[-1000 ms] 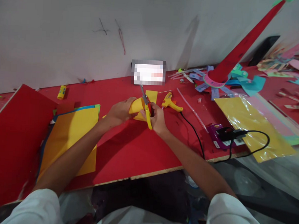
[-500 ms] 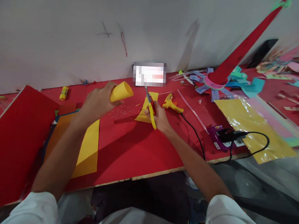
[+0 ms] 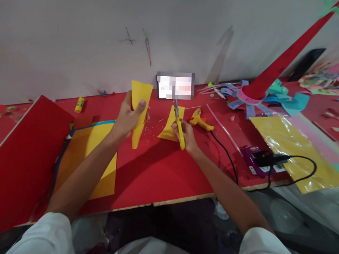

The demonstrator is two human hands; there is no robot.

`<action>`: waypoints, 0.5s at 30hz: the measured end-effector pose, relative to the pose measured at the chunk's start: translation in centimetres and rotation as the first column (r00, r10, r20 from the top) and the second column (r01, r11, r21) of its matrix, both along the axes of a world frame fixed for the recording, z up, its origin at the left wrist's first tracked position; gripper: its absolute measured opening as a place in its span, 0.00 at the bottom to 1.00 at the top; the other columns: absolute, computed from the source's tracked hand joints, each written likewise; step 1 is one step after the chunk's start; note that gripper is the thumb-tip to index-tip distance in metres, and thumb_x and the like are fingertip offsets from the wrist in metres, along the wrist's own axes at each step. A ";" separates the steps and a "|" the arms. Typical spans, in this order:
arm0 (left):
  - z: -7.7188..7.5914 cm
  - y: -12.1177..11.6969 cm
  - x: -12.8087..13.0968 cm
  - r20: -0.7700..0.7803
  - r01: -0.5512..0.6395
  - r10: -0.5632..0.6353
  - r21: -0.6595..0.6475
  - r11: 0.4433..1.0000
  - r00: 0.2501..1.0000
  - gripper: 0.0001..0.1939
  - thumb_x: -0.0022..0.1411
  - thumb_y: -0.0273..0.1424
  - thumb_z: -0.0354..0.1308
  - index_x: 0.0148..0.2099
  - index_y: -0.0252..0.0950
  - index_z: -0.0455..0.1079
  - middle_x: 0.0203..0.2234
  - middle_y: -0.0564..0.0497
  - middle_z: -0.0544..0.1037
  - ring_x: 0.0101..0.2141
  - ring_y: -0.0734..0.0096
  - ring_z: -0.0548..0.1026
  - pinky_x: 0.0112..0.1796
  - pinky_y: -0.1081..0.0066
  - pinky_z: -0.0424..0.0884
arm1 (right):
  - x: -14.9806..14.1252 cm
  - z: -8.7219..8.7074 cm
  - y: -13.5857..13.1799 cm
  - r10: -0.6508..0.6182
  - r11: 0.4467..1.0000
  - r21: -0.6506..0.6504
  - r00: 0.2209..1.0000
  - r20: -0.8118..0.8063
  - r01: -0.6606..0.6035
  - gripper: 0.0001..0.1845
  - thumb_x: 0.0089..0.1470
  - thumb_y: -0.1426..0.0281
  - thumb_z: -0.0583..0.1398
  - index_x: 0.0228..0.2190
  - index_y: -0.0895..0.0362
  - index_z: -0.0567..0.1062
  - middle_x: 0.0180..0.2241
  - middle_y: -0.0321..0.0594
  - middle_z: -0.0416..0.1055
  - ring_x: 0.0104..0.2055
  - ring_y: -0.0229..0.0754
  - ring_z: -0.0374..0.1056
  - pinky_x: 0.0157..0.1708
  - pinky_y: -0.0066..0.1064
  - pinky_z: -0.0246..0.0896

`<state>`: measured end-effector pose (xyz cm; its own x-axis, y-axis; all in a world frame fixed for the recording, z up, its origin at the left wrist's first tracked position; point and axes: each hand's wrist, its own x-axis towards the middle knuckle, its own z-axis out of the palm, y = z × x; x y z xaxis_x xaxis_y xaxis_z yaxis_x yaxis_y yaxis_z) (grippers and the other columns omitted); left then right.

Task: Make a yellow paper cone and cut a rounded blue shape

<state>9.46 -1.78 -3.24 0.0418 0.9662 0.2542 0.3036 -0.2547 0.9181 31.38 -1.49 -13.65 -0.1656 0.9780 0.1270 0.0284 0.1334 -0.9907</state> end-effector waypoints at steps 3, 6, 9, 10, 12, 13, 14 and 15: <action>-0.4 0.0 0.7 0.063 -0.018 0.018 -0.005 1.000 0.998 0.31 0.70 0.60 0.54 0.62 0.44 0.61 0.40 0.48 0.77 0.31 0.69 0.79 0.30 0.68 0.77 | -0.1 0.1 0.0 -0.019 0.997 -0.072 0.996 -0.088 0.013 0.39 0.45 0.28 0.63 0.31 0.51 0.67 0.19 0.26 0.56 0.17 0.33 0.51 0.17 0.30 0.49; -0.9 0.1 0.9 0.089 -0.045 0.045 -0.002 0.999 0.995 0.31 0.69 0.56 0.59 0.63 0.43 0.61 0.44 0.46 0.78 0.34 0.68 0.81 0.32 0.68 0.78 | -0.1 0.2 0.0 -0.029 0.997 -0.073 0.994 -0.101 0.022 0.39 0.46 0.28 0.64 0.30 0.51 0.68 0.18 0.26 0.57 0.17 0.32 0.52 0.18 0.30 0.50; -1.3 0.1 0.9 0.103 -0.052 0.052 0.000 0.999 0.993 0.31 0.68 0.54 0.62 0.63 0.43 0.61 0.48 0.44 0.78 0.35 0.68 0.82 0.34 0.66 0.80 | -0.1 0.2 0.0 -0.027 0.998 -0.062 0.995 -0.097 0.021 0.38 0.48 0.29 0.63 0.30 0.52 0.68 0.18 0.26 0.58 0.17 0.32 0.53 0.18 0.30 0.50; -1.5 0.1 0.9 0.101 -0.051 0.050 0.005 0.999 0.994 0.31 0.68 0.54 0.62 0.63 0.43 0.61 0.49 0.44 0.78 0.35 0.67 0.82 0.35 0.65 0.81 | -0.1 0.2 0.0 -0.025 0.998 -0.060 0.995 -0.096 0.020 0.38 0.48 0.29 0.63 0.30 0.52 0.67 0.18 0.26 0.58 0.17 0.32 0.53 0.18 0.30 0.50; -1.8 0.1 0.9 0.080 -0.049 0.048 0.014 0.999 0.996 0.32 0.68 0.55 0.62 0.64 0.43 0.60 0.51 0.43 0.77 0.38 0.65 0.82 0.37 0.64 0.81 | -0.2 0.2 0.0 -0.017 0.998 -0.057 0.996 -0.090 0.012 0.38 0.47 0.29 0.64 0.29 0.51 0.66 0.19 0.26 0.57 0.17 0.32 0.52 0.17 0.29 0.49; -1.9 0.2 0.8 0.065 -0.052 0.051 0.018 0.998 0.997 0.33 0.67 0.56 0.62 0.64 0.43 0.59 0.52 0.43 0.77 0.39 0.63 0.83 0.38 0.63 0.81 | -0.2 0.2 0.0 -0.012 0.998 -0.054 0.996 -0.086 0.007 0.38 0.47 0.29 0.64 0.29 0.51 0.65 0.18 0.26 0.57 0.17 0.32 0.52 0.17 0.29 0.48; -2.0 0.3 0.7 0.048 -0.057 0.055 0.025 0.998 0.997 0.34 0.67 0.56 0.63 0.64 0.43 0.59 0.53 0.42 0.77 0.42 0.61 0.82 0.39 0.62 0.81 | -0.2 0.2 0.0 -0.005 0.999 -0.051 0.997 -0.080 0.001 0.38 0.47 0.29 0.63 0.29 0.50 0.65 0.18 0.25 0.56 0.17 0.32 0.51 0.17 0.30 0.48; -2.0 0.4 0.6 0.031 -0.064 0.063 0.041 0.997 0.998 0.35 0.66 0.57 0.63 0.65 0.43 0.59 0.54 0.41 0.76 0.45 0.59 0.82 0.41 0.61 0.81 | -0.2 0.1 0.0 0.000 0.999 -0.045 0.997 -0.071 -0.004 0.38 0.47 0.29 0.63 0.29 0.50 0.64 0.18 0.25 0.55 0.17 0.33 0.51 0.17 0.30 0.48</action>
<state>10.08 -1.37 -5.23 -0.0272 0.9552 0.2947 0.2934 -0.2742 0.9158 31.17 -1.51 -13.51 -0.1596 0.9827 0.0944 -0.0429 0.0886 -0.9951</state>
